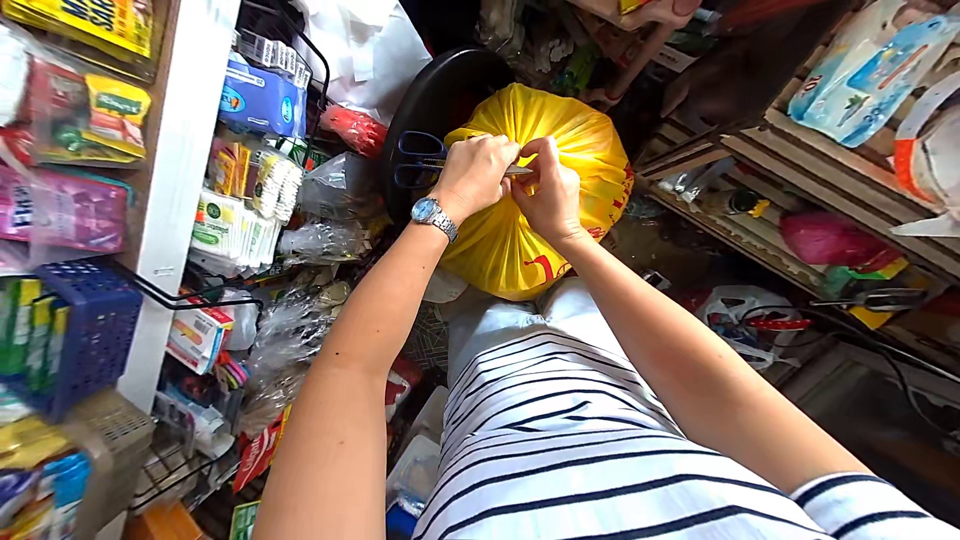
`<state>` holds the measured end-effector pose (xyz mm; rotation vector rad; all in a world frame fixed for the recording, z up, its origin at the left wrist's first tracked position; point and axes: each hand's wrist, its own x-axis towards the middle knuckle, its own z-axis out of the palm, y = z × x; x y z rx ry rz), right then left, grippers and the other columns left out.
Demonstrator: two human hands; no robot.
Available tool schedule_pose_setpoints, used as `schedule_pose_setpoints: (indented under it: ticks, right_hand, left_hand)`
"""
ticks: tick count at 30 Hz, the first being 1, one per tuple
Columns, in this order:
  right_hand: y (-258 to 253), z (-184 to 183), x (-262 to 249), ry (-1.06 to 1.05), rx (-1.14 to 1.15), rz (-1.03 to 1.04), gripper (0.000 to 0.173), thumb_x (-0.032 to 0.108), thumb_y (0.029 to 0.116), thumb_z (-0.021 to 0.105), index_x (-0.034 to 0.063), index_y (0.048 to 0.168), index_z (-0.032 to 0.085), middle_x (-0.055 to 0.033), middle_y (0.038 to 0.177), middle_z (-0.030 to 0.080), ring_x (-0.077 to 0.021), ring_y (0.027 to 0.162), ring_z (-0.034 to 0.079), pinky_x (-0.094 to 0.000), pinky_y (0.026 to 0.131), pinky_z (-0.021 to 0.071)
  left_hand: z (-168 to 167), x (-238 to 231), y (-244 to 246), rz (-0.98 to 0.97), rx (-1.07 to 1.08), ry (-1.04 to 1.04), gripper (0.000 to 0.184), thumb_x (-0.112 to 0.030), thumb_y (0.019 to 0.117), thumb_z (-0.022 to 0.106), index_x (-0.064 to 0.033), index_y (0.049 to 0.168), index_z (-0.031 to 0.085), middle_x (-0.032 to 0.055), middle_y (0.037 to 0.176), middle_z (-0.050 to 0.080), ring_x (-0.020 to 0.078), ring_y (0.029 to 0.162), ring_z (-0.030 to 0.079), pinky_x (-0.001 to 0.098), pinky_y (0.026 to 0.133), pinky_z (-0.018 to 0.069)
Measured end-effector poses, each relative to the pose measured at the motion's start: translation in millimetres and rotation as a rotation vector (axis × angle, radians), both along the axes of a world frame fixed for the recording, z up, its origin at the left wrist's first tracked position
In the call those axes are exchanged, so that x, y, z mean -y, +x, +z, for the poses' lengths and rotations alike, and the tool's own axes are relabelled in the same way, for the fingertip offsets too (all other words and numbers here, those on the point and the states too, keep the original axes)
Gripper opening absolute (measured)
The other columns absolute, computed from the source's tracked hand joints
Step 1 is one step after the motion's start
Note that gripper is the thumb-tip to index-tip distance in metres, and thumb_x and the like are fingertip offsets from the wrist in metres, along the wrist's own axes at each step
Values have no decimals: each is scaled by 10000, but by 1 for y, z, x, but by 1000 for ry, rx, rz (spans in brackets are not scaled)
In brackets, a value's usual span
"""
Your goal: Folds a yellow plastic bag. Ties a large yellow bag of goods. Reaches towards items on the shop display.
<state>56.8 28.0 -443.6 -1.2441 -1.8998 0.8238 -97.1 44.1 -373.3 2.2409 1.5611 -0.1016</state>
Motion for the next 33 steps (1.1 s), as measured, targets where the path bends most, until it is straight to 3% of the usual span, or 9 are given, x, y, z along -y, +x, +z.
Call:
schedule_pose_setpoints:
  ticks: [5, 10, 12, 16, 21, 26, 28, 31, 33]
  right_hand:
    - [5, -10, 1, -6, -81, 87, 158, 20, 909, 658, -20, 1060, 680, -170, 979, 696, -265, 855, 716, -429, 762, 606]
    - [13, -12, -12, -146, -124, 217, 153, 89, 943, 655, 3, 1068, 673, -146, 1009, 686, -230, 888, 702, -419, 814, 598]
    - [14, -11, -16, -192, -157, 239, 160, 64, 926, 657, -8, 1068, 665, -150, 1006, 678, -225, 887, 698, -406, 815, 600]
    - [13, -16, -16, -165, -251, 242, 124, 2, 867, 678, -28, 986, 666, -142, 946, 692, -188, 833, 702, -351, 774, 612]
    - [16, -15, -23, -179, -244, 326, 149, 25, 879, 656, -29, 1017, 665, -136, 947, 687, -167, 826, 697, -333, 757, 607]
    - [17, -13, -27, -391, -290, 293, 165, 45, 905, 655, -26, 1053, 642, -127, 938, 679, -171, 814, 688, -351, 746, 599]
    - [17, -17, -21, -499, -397, 228, 196, 67, 914, 680, -11, 1084, 623, -106, 957, 687, -148, 835, 693, -340, 769, 602]
    - [15, -13, -14, -485, -461, 197, 236, 61, 928, 676, -5, 1136, 589, -90, 941, 672, -132, 805, 686, -321, 748, 605]
    - [14, -9, -11, -456, -461, 191, 283, 45, 926, 663, -9, 1194, 589, -90, 948, 675, -126, 806, 689, -310, 741, 608]
  left_hand:
    - [-11, -16, -15, -58, 152, -218, 212, -179, 902, 705, 0, 1006, 661, 173, 993, 672, 334, 976, 664, 521, 862, 525]
    - [-14, -25, -32, -3, 380, -344, 125, -88, 936, 638, 0, 1010, 685, 94, 852, 657, 163, 752, 595, 352, 728, 491]
    - [-9, -28, -29, 22, 347, -336, 158, -85, 910, 672, -22, 1051, 708, 91, 880, 677, 168, 756, 600, 366, 726, 493]
    - [-7, -33, -22, -47, 191, -331, 189, -157, 871, 742, -38, 1012, 702, 128, 905, 693, 280, 878, 665, 506, 825, 523]
    - [-17, -38, -29, -130, 305, -422, 133, -129, 932, 632, 4, 925, 643, 95, 763, 588, 198, 706, 562, 395, 685, 462]
    - [-30, -23, -36, 235, 633, -576, 169, -90, 980, 643, 0, 1118, 680, 69, 969, 693, 86, 860, 637, 283, 821, 527]
    - [-35, -12, -38, 409, 826, -577, 166, -91, 985, 653, -1, 1122, 676, 54, 991, 697, 69, 883, 648, 260, 830, 548]
    - [-33, 3, -42, 598, 973, -525, 194, -189, 1055, 568, -72, 1075, 720, -30, 938, 717, -11, 684, 557, 172, 569, 423]
    - [-32, 12, -39, 689, 1083, -511, 202, -150, 1063, 543, -68, 1081, 727, -19, 942, 747, -25, 616, 520, 157, 500, 362]
